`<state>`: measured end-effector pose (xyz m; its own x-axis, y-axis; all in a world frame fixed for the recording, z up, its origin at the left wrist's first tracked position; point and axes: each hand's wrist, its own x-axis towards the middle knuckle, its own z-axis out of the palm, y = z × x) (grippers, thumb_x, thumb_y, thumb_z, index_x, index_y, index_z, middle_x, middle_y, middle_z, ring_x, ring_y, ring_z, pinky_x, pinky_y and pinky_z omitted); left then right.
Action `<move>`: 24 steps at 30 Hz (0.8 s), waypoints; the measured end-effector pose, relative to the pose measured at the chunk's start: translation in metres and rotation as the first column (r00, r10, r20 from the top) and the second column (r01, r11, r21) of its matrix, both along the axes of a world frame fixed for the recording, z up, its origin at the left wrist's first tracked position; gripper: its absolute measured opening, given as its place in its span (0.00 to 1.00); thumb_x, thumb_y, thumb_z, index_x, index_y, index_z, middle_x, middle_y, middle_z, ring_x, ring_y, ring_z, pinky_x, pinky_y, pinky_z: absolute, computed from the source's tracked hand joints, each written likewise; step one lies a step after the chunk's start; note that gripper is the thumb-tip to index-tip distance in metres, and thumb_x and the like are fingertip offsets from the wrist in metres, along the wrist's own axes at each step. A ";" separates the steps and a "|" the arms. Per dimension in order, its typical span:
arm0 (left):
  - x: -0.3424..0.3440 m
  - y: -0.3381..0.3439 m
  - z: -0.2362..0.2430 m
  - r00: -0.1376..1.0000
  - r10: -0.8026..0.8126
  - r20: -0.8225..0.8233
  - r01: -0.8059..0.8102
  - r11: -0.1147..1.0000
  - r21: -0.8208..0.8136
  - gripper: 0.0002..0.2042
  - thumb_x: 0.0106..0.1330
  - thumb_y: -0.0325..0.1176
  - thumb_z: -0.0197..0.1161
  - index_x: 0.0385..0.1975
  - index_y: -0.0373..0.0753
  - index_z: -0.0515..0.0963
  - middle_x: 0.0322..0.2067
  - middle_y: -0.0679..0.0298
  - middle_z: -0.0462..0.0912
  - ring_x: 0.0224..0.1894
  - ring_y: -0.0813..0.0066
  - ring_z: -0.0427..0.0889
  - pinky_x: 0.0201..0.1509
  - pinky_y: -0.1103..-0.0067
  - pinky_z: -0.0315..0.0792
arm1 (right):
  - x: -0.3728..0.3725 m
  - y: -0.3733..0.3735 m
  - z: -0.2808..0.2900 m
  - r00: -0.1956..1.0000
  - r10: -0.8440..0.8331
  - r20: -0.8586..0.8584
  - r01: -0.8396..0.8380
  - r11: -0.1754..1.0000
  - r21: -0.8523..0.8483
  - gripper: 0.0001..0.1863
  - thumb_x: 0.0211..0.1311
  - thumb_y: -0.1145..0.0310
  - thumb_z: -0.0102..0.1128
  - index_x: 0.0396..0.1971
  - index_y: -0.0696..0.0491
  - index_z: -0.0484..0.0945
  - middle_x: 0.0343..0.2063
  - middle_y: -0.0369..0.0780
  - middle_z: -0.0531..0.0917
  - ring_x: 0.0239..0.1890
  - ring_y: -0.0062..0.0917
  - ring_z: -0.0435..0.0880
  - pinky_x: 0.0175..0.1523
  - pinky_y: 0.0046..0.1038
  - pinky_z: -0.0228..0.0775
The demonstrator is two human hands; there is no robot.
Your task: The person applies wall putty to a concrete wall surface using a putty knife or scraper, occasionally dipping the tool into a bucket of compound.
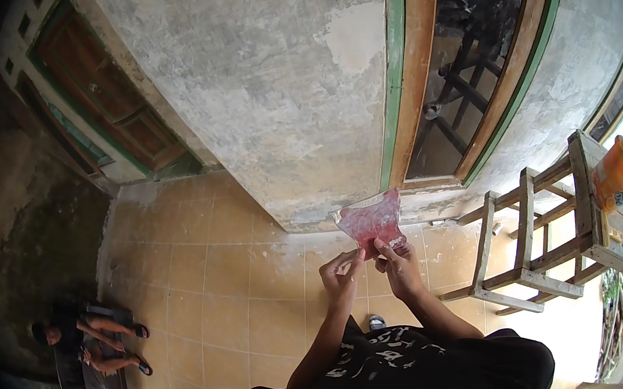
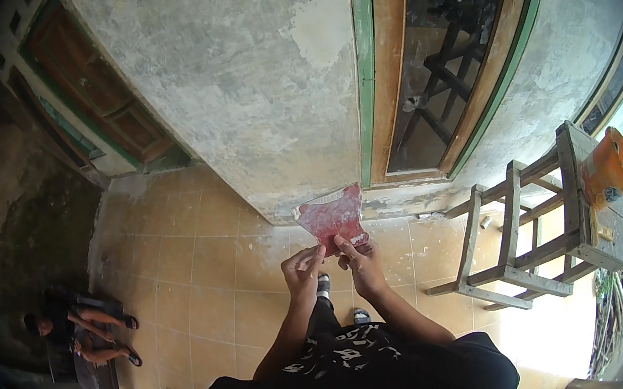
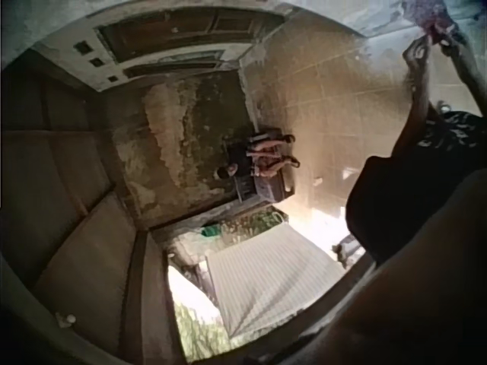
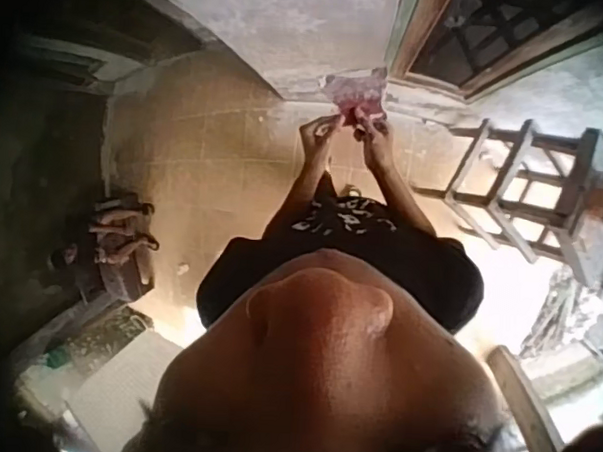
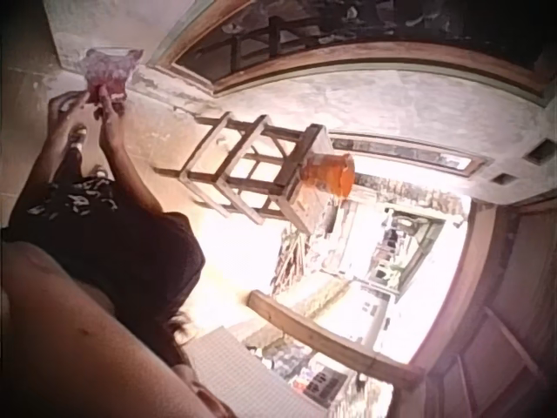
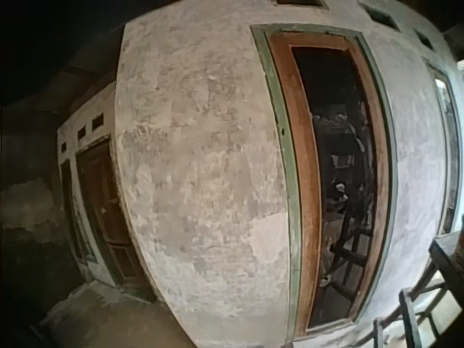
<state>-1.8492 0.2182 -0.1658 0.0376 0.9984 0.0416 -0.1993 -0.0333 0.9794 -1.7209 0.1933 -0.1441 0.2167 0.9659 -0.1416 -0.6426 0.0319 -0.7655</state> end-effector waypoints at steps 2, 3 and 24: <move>-0.004 0.025 0.004 0.999 -0.034 0.005 0.034 0.999 -0.017 0.08 0.62 0.28 0.68 0.36 0.29 0.84 0.31 0.61 0.87 0.36 0.81 0.81 0.45 0.81 0.73 | -0.005 0.021 0.003 0.998 -0.053 -0.033 0.053 0.999 0.004 0.02 0.63 0.72 0.64 0.30 0.52 0.81 0.26 0.31 0.82 0.22 0.11 0.73 0.24 0.19 0.59; -0.007 0.039 0.005 0.998 -0.059 -0.012 0.059 0.998 -0.003 0.08 0.62 0.27 0.68 0.36 0.29 0.84 0.32 0.61 0.87 0.36 0.81 0.81 0.45 0.81 0.73 | -0.009 0.032 0.004 0.997 -0.069 -0.031 0.070 0.997 0.013 0.02 0.63 0.72 0.64 0.30 0.52 0.81 0.26 0.31 0.82 0.22 0.11 0.73 0.24 0.19 0.59; -0.044 0.198 0.023 0.922 -0.387 -0.006 0.386 0.917 0.101 0.05 0.64 0.24 0.65 0.35 0.29 0.84 0.28 0.67 0.82 0.34 0.84 0.76 0.43 0.83 0.69 | -0.062 0.158 0.026 0.945 -0.325 0.019 0.322 0.941 0.102 0.03 0.66 0.70 0.60 0.36 0.51 0.79 0.30 0.33 0.83 0.28 0.14 0.77 0.27 0.19 0.59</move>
